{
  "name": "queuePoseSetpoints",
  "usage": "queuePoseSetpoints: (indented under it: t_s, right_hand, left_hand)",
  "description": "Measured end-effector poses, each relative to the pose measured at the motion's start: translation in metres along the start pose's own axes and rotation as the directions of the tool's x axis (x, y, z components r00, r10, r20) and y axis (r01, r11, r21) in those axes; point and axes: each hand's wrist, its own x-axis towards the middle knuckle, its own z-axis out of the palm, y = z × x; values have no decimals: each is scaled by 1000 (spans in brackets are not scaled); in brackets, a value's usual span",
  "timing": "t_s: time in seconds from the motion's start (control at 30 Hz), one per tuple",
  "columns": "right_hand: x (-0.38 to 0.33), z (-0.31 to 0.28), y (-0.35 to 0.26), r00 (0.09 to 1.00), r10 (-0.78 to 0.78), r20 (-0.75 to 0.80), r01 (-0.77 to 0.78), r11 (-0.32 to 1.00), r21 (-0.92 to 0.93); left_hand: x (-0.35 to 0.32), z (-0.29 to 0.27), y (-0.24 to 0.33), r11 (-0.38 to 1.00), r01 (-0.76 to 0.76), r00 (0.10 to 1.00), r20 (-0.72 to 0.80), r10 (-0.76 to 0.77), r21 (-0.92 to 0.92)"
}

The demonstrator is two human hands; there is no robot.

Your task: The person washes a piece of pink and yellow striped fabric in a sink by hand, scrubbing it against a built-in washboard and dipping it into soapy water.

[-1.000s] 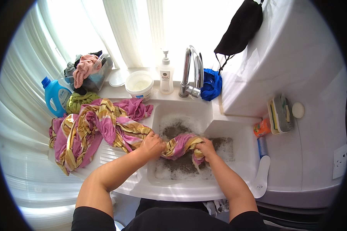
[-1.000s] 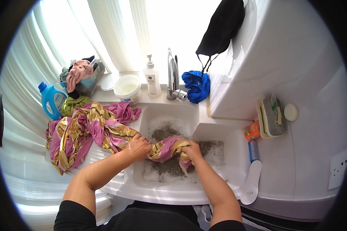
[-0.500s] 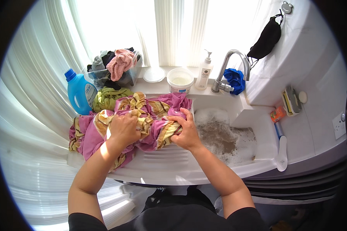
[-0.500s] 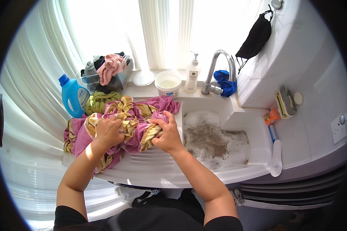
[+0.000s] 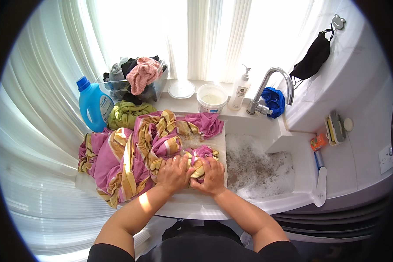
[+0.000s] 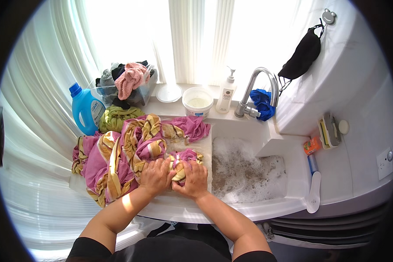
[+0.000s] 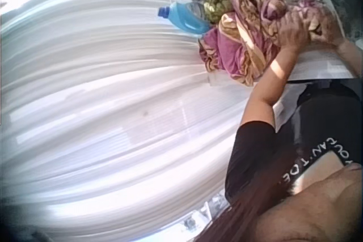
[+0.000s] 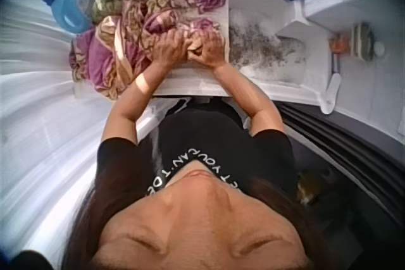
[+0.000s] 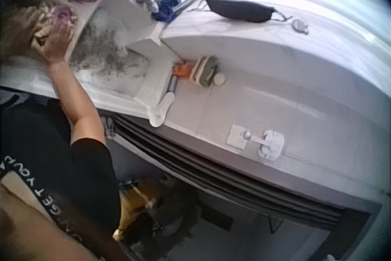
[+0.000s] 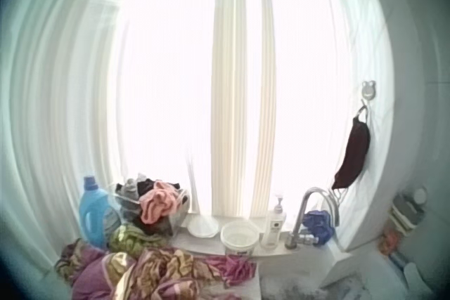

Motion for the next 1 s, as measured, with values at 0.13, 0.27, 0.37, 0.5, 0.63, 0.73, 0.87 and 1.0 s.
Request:
queuePoseSetpoints:
  t_s: [0.13, 0.27, 0.37, 0.5, 0.63, 0.73, 0.87, 1.0]
  right_hand:
    - [106, -8, 32, 812, 365, 456, -465, 876, 126]
    - [102, -10, 46, 813, 387, 436, -436, 900, 14]
    - [42, -36, 33, 927, -11, 376, -116, 942, 314]
    - [-16, -33, 3, 959, -282, 32, 281, 959, 30]
    - [70, 5, 38, 978, 95, 184, -143, 953, 267]
    - [100, 31, 71, 987, 155, -38, -153, 987, 40]
    - [83, -18, 61, 846, 181, 501, -356, 892, 279]
    - [7, -65, 15, 922, -378, 79, 369, 923, 104]
  left_hand:
    - [105, 2, -5, 952, 307, 930, 207, -303, 16]
    - [102, 0, -9, 976, 216, 971, 106, -215, 1]
    - [34, -8, -7, 955, -132, 986, -135, 99, -265]
    - [-13, 3, 6, 954, -256, 958, -174, 228, -155]
    - [70, 29, -1, 984, 60, 995, -67, -73, -169]
    - [107, 51, -5, 974, 155, 945, -263, -194, -163]
    - [99, 10, 9, 965, 257, 896, 387, -216, -57]
    - [27, -6, 1, 916, -331, 936, -204, 288, -227]
